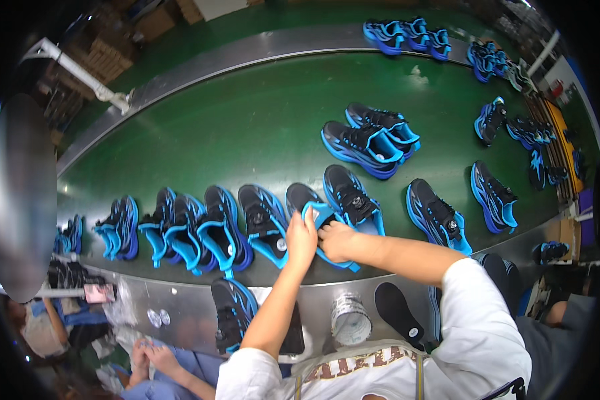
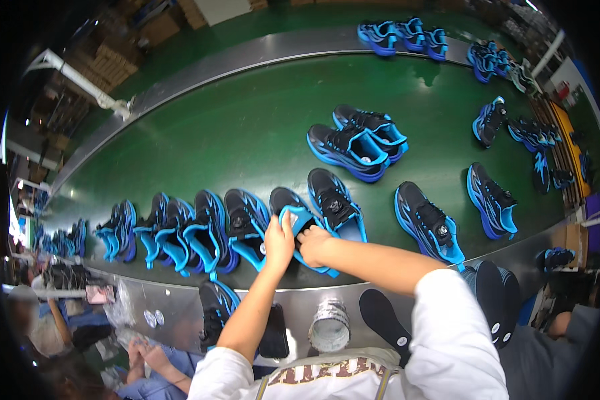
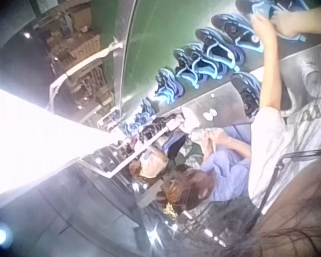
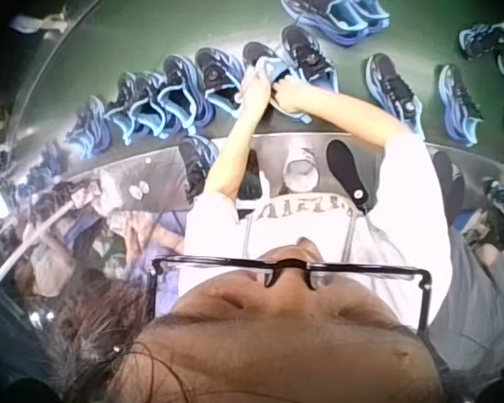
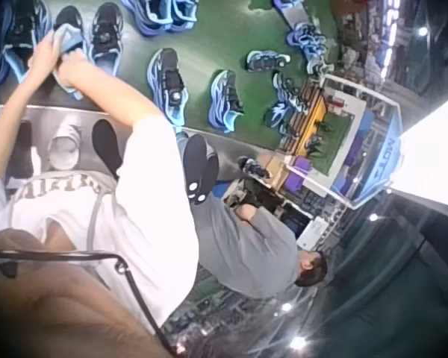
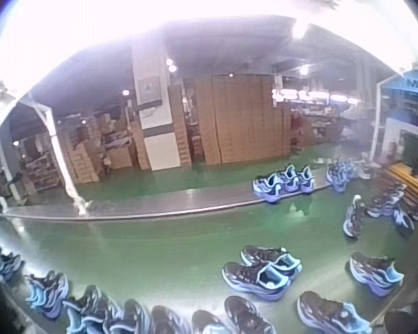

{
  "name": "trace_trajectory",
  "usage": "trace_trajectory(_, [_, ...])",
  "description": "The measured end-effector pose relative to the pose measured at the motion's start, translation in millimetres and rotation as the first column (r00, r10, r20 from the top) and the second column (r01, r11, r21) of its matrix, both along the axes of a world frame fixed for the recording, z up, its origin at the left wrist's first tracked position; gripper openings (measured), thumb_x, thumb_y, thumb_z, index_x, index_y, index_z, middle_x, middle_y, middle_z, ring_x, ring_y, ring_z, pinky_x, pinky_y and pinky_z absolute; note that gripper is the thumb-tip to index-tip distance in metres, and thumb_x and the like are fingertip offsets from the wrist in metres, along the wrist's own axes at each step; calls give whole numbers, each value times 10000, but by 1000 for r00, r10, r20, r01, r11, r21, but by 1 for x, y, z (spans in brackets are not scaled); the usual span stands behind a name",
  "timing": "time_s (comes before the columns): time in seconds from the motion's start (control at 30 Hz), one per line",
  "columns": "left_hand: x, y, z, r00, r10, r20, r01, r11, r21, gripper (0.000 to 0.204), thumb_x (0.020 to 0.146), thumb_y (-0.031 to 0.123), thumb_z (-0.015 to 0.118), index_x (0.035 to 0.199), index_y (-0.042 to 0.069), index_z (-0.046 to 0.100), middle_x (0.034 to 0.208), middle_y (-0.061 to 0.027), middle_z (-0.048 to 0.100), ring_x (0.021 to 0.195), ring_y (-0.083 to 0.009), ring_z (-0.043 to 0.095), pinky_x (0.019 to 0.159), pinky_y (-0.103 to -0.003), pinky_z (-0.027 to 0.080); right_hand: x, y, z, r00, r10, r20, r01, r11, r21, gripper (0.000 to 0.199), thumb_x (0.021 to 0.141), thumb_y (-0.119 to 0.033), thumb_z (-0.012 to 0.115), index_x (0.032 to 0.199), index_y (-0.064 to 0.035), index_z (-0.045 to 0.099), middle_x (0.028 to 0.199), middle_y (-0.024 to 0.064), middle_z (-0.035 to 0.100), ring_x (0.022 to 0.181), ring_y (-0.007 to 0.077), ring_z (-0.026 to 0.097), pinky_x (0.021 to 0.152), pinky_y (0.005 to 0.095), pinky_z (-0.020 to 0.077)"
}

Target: The person inserts insoles into athletic shoes on an assembly line by hand. The person takes a stack of insoles out of a plastic bag and inserts them into additional shoes.

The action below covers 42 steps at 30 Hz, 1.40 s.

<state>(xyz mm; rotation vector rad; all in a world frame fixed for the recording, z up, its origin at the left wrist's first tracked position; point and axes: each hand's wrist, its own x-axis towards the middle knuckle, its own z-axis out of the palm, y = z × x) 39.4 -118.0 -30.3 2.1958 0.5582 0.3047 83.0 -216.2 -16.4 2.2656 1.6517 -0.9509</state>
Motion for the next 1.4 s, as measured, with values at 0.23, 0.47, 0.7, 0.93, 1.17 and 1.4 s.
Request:
trace_trajectory(0.23, [17, 19, 18, 984, -101, 148, 75, 981, 176, 370, 748, 211, 574, 1014, -5, 433, 888, -219, 538, 804, -378, 524, 679, -402, 425, -4, 1, 50, 961, -143, -236, 31, 906, -422, 639, 738, -490, 283, 1077, -10, 532, 1151, 133, 487, 1135, 178, 400, 1030, 367, 2])
trace_trajectory(0.47, [13, 27, 22, 875, -482, 45, 366, 719, 591, 212, 663, 114, 599, 806, 54, 456, 728, -104, 439, 658, -272, 497, 571, -367, 389, -38, -50, 16, 964, -264, 12, 230, 858, 459, 263, 692, -264, 529, 769, -16, 563, 862, 95, 559, 869, 239, 518, 946, 379, 220])
trace_trajectory(0.7, [-26, -2, 47, 824, -566, 14, 410, 614, 674, 177, 654, 125, 589, 716, 81, 429, 685, -69, 407, 611, -212, 474, 547, -332, 357, -96, -103, 1, 881, -470, -49, 293, 462, 837, 146, 665, -97, 620, 784, -42, 554, 865, 53, 538, 900, 211, 522, 791, 354, 374])
trace_trajectory(0.93, [0, 31, 11, 869, -411, -274, 447, 418, 791, 121, 669, 146, 513, 748, 67, 466, 688, -61, 490, 583, -196, 533, 506, -311, 409, -61, -37, 23, 910, -411, -50, 398, 837, 376, 212, 682, -172, 561, 843, -37, 538, 782, 86, 584, 851, 230, 546, 871, 385, 288])
trace_trajectory(1.17, [11, -4, 17, 868, -203, -453, 485, 154, 861, 80, 694, 159, 492, 686, 86, 523, 633, -41, 537, 542, -157, 557, 459, -271, 396, -37, -13, 16, 897, -441, -37, 439, 897, -46, 429, 666, -154, 535, 1052, 25, 477, 871, 103, 617, 855, 252, 586, 971, 505, 116])
trace_trajectory(1.4, [7, 28, 35, 770, -432, -470, 635, 443, 633, 204, 690, 195, 514, 699, -8, 517, 664, -160, 553, 638, -302, 585, 540, -372, 467, -95, -113, 43, 791, -539, -290, 512, 324, 795, 344, 673, -124, 565, 1004, -49, 507, 1068, 100, 512, 1041, 227, 455, 940, 441, 241])
